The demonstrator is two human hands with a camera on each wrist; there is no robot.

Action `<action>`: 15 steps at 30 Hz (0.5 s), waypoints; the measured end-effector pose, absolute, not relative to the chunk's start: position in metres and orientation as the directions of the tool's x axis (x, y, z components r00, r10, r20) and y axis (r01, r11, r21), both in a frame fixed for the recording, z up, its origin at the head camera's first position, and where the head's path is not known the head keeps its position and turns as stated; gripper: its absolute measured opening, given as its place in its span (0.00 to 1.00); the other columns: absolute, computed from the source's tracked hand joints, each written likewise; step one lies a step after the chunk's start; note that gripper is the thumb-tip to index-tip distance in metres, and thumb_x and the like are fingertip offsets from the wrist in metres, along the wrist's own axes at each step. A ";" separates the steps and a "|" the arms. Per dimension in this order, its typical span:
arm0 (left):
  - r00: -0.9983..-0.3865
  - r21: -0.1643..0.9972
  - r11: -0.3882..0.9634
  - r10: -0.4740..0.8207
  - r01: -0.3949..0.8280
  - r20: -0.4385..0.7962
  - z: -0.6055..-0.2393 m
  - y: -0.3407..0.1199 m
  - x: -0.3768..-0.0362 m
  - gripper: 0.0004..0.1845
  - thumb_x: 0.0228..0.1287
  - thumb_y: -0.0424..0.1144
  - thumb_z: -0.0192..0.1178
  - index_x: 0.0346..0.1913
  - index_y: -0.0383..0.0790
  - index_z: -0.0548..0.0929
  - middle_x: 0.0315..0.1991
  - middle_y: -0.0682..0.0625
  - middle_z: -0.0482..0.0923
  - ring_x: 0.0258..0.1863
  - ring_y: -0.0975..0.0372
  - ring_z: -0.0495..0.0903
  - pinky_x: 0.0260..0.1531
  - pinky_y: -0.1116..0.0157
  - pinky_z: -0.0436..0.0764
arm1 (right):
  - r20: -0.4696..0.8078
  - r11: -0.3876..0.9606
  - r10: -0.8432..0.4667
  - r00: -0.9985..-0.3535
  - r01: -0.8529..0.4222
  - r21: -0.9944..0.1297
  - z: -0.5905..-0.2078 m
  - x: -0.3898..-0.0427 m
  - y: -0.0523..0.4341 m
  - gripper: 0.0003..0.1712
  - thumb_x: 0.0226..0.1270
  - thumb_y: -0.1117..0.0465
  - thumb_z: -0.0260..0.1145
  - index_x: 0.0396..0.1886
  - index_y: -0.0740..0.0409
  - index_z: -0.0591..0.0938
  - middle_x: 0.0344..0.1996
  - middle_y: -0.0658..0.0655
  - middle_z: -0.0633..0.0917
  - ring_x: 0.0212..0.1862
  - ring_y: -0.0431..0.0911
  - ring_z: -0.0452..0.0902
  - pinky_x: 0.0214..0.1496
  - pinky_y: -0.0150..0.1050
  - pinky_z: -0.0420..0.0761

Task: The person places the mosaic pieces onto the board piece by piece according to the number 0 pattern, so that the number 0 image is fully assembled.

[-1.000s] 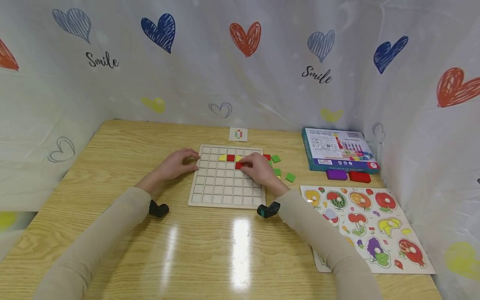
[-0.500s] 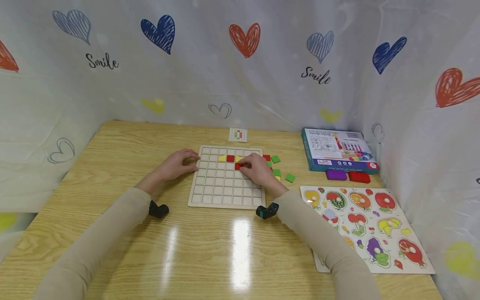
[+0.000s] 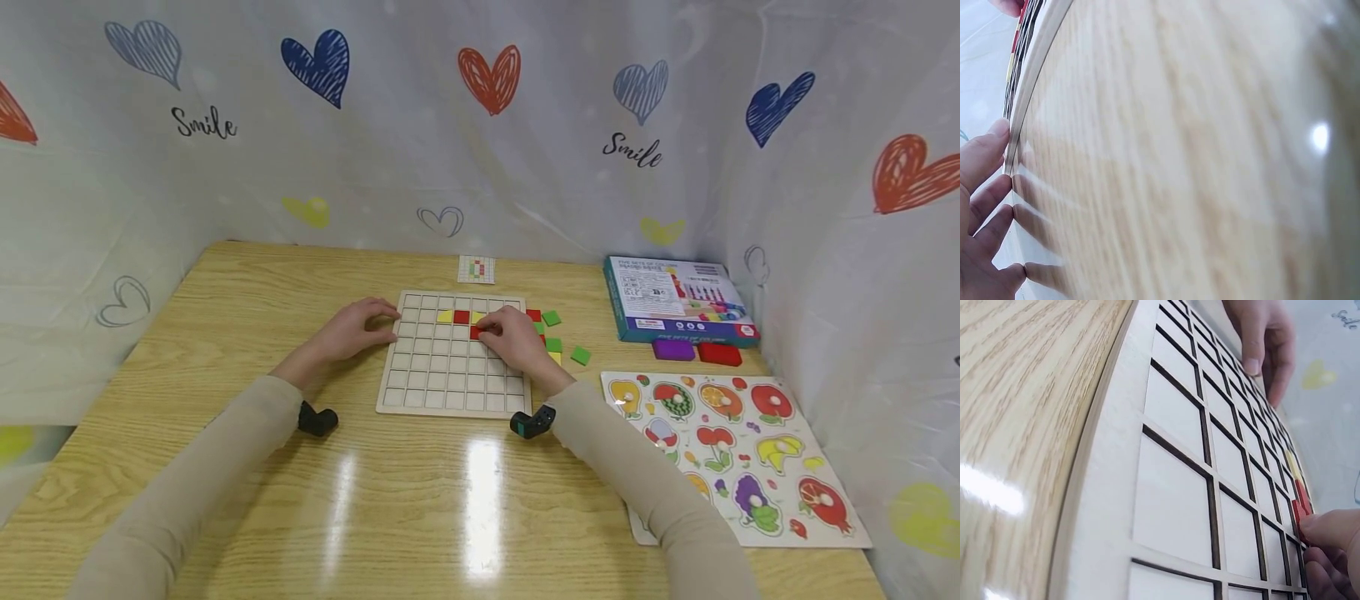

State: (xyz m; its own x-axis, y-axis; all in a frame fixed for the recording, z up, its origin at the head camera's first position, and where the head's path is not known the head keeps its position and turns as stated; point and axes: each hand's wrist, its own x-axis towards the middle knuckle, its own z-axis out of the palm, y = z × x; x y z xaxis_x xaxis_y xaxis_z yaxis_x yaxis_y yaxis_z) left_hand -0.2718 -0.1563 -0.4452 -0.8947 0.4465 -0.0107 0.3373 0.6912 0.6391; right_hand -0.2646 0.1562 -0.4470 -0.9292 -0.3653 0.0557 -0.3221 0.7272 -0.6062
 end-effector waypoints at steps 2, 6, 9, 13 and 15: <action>-0.894 0.638 0.692 0.447 0.339 -0.010 -0.445 -0.156 -0.272 0.23 0.67 0.42 0.64 0.61 0.36 0.78 0.66 0.39 0.69 0.70 0.46 0.61 0.73 0.45 0.42 | 0.052 0.730 -0.359 -0.932 -0.315 -0.606 -0.447 -0.265 0.156 0.13 0.68 0.60 0.66 0.49 0.57 0.87 0.45 0.57 0.83 0.45 0.49 0.78 0.48 0.44 0.78; -0.893 0.636 0.693 0.450 0.340 -0.013 -0.446 -0.157 -0.273 0.23 0.67 0.42 0.64 0.61 0.36 0.77 0.66 0.38 0.68 0.70 0.46 0.60 0.73 0.45 0.41 | 0.054 0.728 -0.353 -0.934 -0.310 -0.611 -0.446 -0.264 0.156 0.13 0.68 0.59 0.67 0.49 0.56 0.87 0.44 0.56 0.83 0.44 0.48 0.77 0.47 0.43 0.78; -0.892 0.634 0.694 0.451 0.341 -0.013 -0.447 -0.156 -0.273 0.23 0.67 0.42 0.64 0.62 0.35 0.77 0.66 0.38 0.68 0.70 0.46 0.60 0.73 0.44 0.41 | 0.045 0.699 -0.336 -0.941 -0.281 -0.657 -0.444 -0.262 0.158 0.13 0.69 0.58 0.66 0.50 0.56 0.86 0.46 0.56 0.82 0.45 0.48 0.77 0.47 0.43 0.78; -0.894 0.635 0.695 0.449 0.337 -0.017 -0.446 -0.156 -0.272 0.23 0.67 0.42 0.63 0.62 0.35 0.77 0.67 0.38 0.67 0.70 0.46 0.60 0.73 0.45 0.42 | 0.006 0.636 -0.279 -0.960 -0.189 -0.748 -0.440 -0.256 0.167 0.15 0.72 0.57 0.63 0.53 0.56 0.84 0.50 0.56 0.81 0.47 0.49 0.77 0.47 0.44 0.78; -0.895 0.638 0.695 0.446 0.332 -0.021 -0.445 -0.156 -0.272 0.23 0.67 0.42 0.63 0.62 0.35 0.77 0.67 0.38 0.67 0.70 0.46 0.59 0.73 0.45 0.41 | -0.015 0.614 -0.245 -0.969 -0.144 -0.776 -0.437 -0.254 0.176 0.17 0.73 0.55 0.62 0.56 0.56 0.83 0.52 0.57 0.80 0.49 0.49 0.77 0.47 0.44 0.79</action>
